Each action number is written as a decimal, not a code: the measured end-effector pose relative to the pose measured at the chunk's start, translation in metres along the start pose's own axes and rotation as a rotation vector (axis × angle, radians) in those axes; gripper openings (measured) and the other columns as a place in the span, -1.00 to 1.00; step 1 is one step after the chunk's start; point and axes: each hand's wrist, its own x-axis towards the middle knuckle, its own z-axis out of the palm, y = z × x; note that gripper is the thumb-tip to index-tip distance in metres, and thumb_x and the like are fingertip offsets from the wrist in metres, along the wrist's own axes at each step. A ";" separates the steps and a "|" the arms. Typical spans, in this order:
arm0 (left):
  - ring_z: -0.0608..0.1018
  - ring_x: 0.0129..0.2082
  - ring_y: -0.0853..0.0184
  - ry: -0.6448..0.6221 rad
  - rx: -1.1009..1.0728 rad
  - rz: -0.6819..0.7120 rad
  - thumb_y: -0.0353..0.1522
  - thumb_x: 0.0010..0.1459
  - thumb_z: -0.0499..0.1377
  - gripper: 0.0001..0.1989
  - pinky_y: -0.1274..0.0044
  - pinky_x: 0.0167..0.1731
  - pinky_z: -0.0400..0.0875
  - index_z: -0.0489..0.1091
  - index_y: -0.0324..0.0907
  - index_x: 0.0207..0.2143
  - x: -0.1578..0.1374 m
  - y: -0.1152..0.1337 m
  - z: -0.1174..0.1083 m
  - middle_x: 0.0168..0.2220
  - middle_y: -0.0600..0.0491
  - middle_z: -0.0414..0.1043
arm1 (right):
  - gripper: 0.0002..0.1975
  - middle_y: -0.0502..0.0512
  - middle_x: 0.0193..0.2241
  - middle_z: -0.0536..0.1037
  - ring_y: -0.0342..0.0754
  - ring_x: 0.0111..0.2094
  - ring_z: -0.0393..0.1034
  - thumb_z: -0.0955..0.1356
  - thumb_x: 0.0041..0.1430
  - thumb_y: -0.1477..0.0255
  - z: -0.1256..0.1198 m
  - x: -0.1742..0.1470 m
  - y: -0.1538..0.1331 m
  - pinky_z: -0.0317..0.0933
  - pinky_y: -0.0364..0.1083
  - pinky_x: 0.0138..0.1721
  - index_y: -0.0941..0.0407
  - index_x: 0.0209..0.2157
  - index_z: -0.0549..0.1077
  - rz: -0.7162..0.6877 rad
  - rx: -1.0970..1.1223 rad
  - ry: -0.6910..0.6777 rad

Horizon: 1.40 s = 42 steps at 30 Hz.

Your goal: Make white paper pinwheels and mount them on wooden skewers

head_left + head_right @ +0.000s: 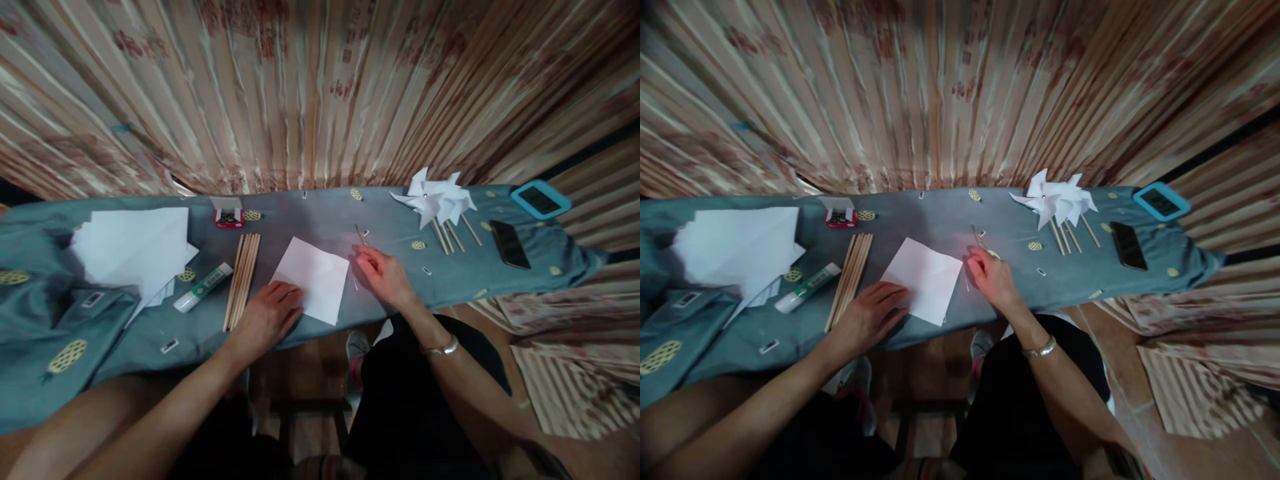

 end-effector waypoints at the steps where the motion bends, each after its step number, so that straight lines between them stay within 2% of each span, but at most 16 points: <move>1: 0.49 -0.09 0.17 0.000 -0.017 -0.004 -0.36 0.26 0.07 -0.74 0.30 -0.07 0.45 0.42 -0.26 -0.06 -0.001 0.000 0.000 -0.11 -0.12 0.49 | -0.66 0.23 -0.17 0.60 0.08 -0.16 0.50 0.29 0.15 0.40 -0.005 -0.002 -0.001 0.32 0.11 -0.03 0.12 -0.04 0.48 -0.089 -0.118 0.029; 3: 0.48 -0.05 0.16 0.003 -0.039 -0.012 -0.33 0.24 0.11 -0.71 0.28 -0.03 0.44 0.41 -0.25 -0.03 -0.002 -0.002 0.000 -0.08 -0.13 0.47 | -0.60 0.23 0.03 0.50 0.10 0.06 0.38 0.26 0.16 0.46 -0.012 -0.007 -0.004 0.21 0.15 0.13 0.10 0.05 0.42 -0.256 -0.260 -0.035; 5: 0.44 0.00 0.12 -0.001 -0.040 -0.017 -0.32 0.21 0.15 -0.68 0.23 0.01 0.41 0.40 -0.24 -0.01 -0.004 -0.004 0.002 -0.02 -0.15 0.44 | -0.47 0.20 0.19 0.34 0.06 0.21 0.22 0.28 0.13 0.50 -0.013 -0.014 -0.008 0.12 0.14 0.22 0.07 0.17 0.30 -0.354 -0.269 -0.217; 7: 0.41 0.04 0.08 -0.012 -0.025 -0.019 -0.32 0.19 0.16 -0.67 0.19 0.03 0.39 0.40 -0.24 -0.01 -0.006 -0.006 0.006 0.03 -0.16 0.42 | -0.30 0.18 0.30 0.14 0.03 0.31 0.03 0.30 0.05 0.54 -0.009 -0.022 -0.012 0.02 0.11 0.28 0.06 0.26 0.17 -0.389 -0.276 -0.377; 9: 0.41 0.04 0.07 -0.022 0.002 -0.019 -0.33 0.20 0.15 -0.67 0.18 0.02 0.39 0.40 -0.26 0.00 -0.007 -0.008 0.009 0.04 -0.17 0.41 | -0.20 0.21 0.35 0.02 0.04 0.35 -0.11 0.32 -0.03 0.59 -0.002 -0.028 -0.017 -0.06 0.10 0.31 0.08 0.29 0.09 -0.393 -0.308 -0.466; 13: 0.45 -0.02 0.08 -0.011 0.051 0.009 -0.35 0.24 0.12 -0.71 0.18 -0.05 0.43 0.41 -0.28 -0.03 -0.004 -0.010 0.011 -0.03 -0.17 0.47 | -0.26 0.20 0.35 0.02 0.05 0.37 -0.16 0.32 -0.02 0.59 0.006 -0.031 -0.022 -0.10 0.13 0.32 0.07 0.25 0.18 -0.423 -0.296 -0.517; 15: 0.48 -0.06 0.11 0.008 0.043 0.033 -0.35 0.26 0.09 -0.74 0.23 -0.07 0.45 0.44 -0.28 -0.07 -0.002 -0.009 0.010 -0.08 -0.15 0.51 | -0.40 0.17 0.31 0.12 0.02 0.34 -0.04 0.30 0.05 0.58 0.007 -0.030 -0.023 -0.04 0.12 0.30 0.05 0.17 0.30 -0.444 -0.231 -0.508; 17: 0.50 -0.10 0.17 0.034 0.002 0.029 -0.36 0.29 0.05 -0.74 0.30 -0.08 0.47 0.45 -0.27 -0.09 0.000 -0.007 0.007 -0.13 -0.12 0.53 | -0.59 0.14 0.22 0.30 -0.02 0.24 0.18 0.27 0.14 0.54 0.007 -0.027 -0.023 0.08 0.09 0.25 0.04 0.03 0.43 -0.439 -0.127 -0.457; 19: 0.51 -0.12 0.22 0.054 -0.064 -0.002 -0.37 0.31 0.01 -0.73 0.36 -0.07 0.47 0.46 -0.27 -0.11 0.000 -0.006 0.004 -0.15 -0.10 0.54 | -0.73 0.11 0.07 0.48 -0.05 0.09 0.37 0.26 0.21 0.48 0.009 -0.023 -0.024 0.20 0.04 0.17 0.04 -0.11 0.52 -0.396 0.002 -0.362; 21: 0.53 -0.13 0.24 0.059 -0.137 -0.058 -0.36 0.32 0.00 -0.72 0.39 -0.08 0.48 0.47 -0.27 -0.12 0.000 -0.006 0.003 -0.17 -0.10 0.54 | -0.81 0.09 -0.10 0.58 -0.06 -0.03 0.46 0.29 0.22 0.41 0.014 -0.016 -0.026 0.26 0.01 0.10 0.05 -0.21 0.54 -0.334 0.117 -0.274; 24: 0.56 -0.18 0.27 0.087 -0.234 -0.204 -0.32 0.31 0.02 -0.67 0.41 -0.13 0.51 0.36 -0.28 0.04 -0.002 -0.009 0.003 -0.14 -0.10 0.52 | -0.86 0.09 -0.17 0.60 -0.05 -0.08 0.48 0.33 0.18 0.39 0.027 -0.001 -0.028 0.27 0.01 0.07 0.08 -0.28 0.55 -0.269 0.223 -0.189; 26: 0.54 -0.09 0.23 0.148 -0.215 -0.246 -0.32 0.30 0.05 -0.56 0.36 -0.09 0.50 0.19 -0.27 0.19 -0.002 -0.011 0.002 -0.02 -0.15 0.46 | -0.88 0.10 -0.15 0.59 -0.04 -0.07 0.47 0.36 0.14 0.39 0.038 0.013 -0.029 0.28 0.01 0.05 0.08 -0.33 0.55 -0.261 0.257 -0.139; 29: 0.33 0.18 0.11 0.204 -0.049 -0.109 -0.39 0.27 0.07 -0.48 0.22 0.09 0.35 0.07 -0.23 0.25 -0.001 -0.008 0.001 0.19 -0.22 0.26 | -0.90 0.12 -0.13 0.58 -0.01 -0.08 0.47 0.37 0.10 0.42 0.054 0.032 -0.028 0.27 0.03 0.04 0.10 -0.37 0.56 -0.239 0.230 -0.088; 34: 0.10 0.32 0.10 0.057 0.137 0.124 -0.41 0.28 0.05 -0.51 0.18 0.22 0.14 0.10 -0.28 0.24 -0.005 0.009 0.014 0.26 -0.23 0.17 | -0.92 0.13 -0.07 0.56 0.01 -0.07 0.47 0.38 0.09 0.44 0.069 0.046 -0.031 0.28 0.03 0.04 0.09 -0.39 0.56 -0.203 0.103 -0.005; 38: 0.03 0.35 0.03 -0.046 0.176 0.089 -0.27 0.26 0.08 -0.42 0.13 0.22 0.10 0.06 -0.33 0.25 -0.011 0.014 0.025 0.29 -0.26 0.10 | -0.93 0.14 0.03 0.49 0.02 0.00 0.43 0.38 0.08 0.48 0.075 0.043 -0.034 0.28 0.03 0.05 0.08 -0.38 0.55 -0.195 0.009 0.019; 42: 0.00 0.34 -0.07 -0.069 0.211 0.041 -0.19 0.22 0.13 -0.35 0.09 0.22 0.07 0.07 -0.36 0.25 -0.012 0.010 0.027 0.30 -0.29 0.06 | -0.93 0.18 0.07 0.45 0.05 0.06 0.37 0.37 0.08 0.48 0.079 0.040 -0.034 0.27 0.05 0.08 0.11 -0.39 0.54 -0.201 -0.028 0.040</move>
